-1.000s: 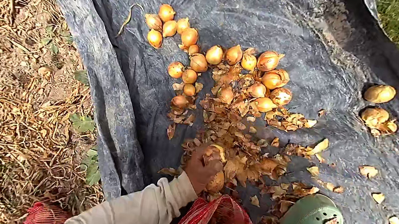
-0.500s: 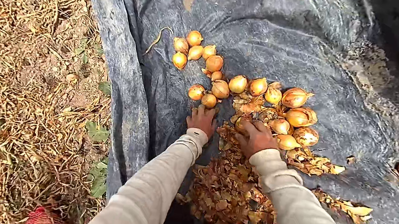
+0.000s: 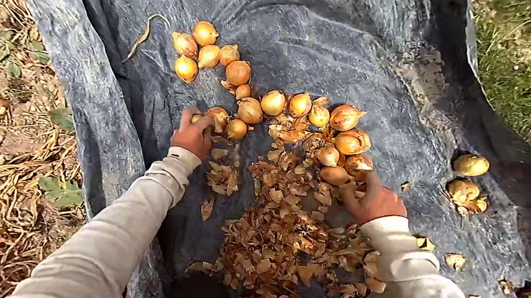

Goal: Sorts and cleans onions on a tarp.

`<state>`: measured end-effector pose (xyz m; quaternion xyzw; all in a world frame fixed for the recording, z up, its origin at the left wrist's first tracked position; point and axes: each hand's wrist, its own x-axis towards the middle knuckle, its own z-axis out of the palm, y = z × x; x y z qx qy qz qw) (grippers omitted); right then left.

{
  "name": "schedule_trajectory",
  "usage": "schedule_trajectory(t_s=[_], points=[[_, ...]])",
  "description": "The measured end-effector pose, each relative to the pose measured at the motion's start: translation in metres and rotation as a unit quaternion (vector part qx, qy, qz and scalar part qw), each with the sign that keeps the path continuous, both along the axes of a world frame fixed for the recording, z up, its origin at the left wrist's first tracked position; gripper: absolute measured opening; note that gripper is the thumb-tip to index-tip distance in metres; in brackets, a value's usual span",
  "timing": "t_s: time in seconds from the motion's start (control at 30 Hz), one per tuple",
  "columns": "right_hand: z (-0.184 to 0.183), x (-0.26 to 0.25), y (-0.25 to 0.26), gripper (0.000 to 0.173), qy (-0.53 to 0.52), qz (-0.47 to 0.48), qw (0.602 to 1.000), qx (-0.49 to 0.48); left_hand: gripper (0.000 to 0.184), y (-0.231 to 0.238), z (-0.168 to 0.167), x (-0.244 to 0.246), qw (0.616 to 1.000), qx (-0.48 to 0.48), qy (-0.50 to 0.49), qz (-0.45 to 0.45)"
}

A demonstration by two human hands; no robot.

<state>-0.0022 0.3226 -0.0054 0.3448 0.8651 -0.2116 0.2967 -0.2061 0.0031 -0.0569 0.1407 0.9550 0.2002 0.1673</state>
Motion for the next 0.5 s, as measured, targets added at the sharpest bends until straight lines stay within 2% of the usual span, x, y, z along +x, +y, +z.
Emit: schedule_trajectory(t_s=[0.07,0.13,0.27,0.33,0.4,0.5], points=[[-0.007,-0.014,0.020,0.064,-0.049,-0.030,0.998,0.041,0.042,0.014,0.008,-0.030,0.994,-0.086,-0.068,0.008],[-0.018,-0.030,0.032,0.073,-0.067,-0.055,0.996,0.036,0.062,0.029,0.010,-0.051,0.981,-0.150,-0.121,-0.008],[-0.044,-0.051,0.038,0.079,-0.063,-0.124,0.990,-0.020,0.066,0.041,0.013,-0.072,0.958,-0.191,-0.171,-0.130],[-0.048,-0.057,0.044,0.079,-0.070,-0.120,0.990,-0.025,0.073,0.046,0.017,-0.076,0.935,-0.249,-0.178,-0.177],[-0.042,-0.054,0.045,0.077,-0.081,-0.098,0.991,-0.032,0.072,0.046,0.017,-0.072,0.927,-0.286,-0.159,-0.181],[-0.016,-0.044,0.041,0.072,-0.021,-0.063,0.997,-0.045,0.073,0.046,0.008,-0.073,0.923,-0.311,-0.129,-0.185]])
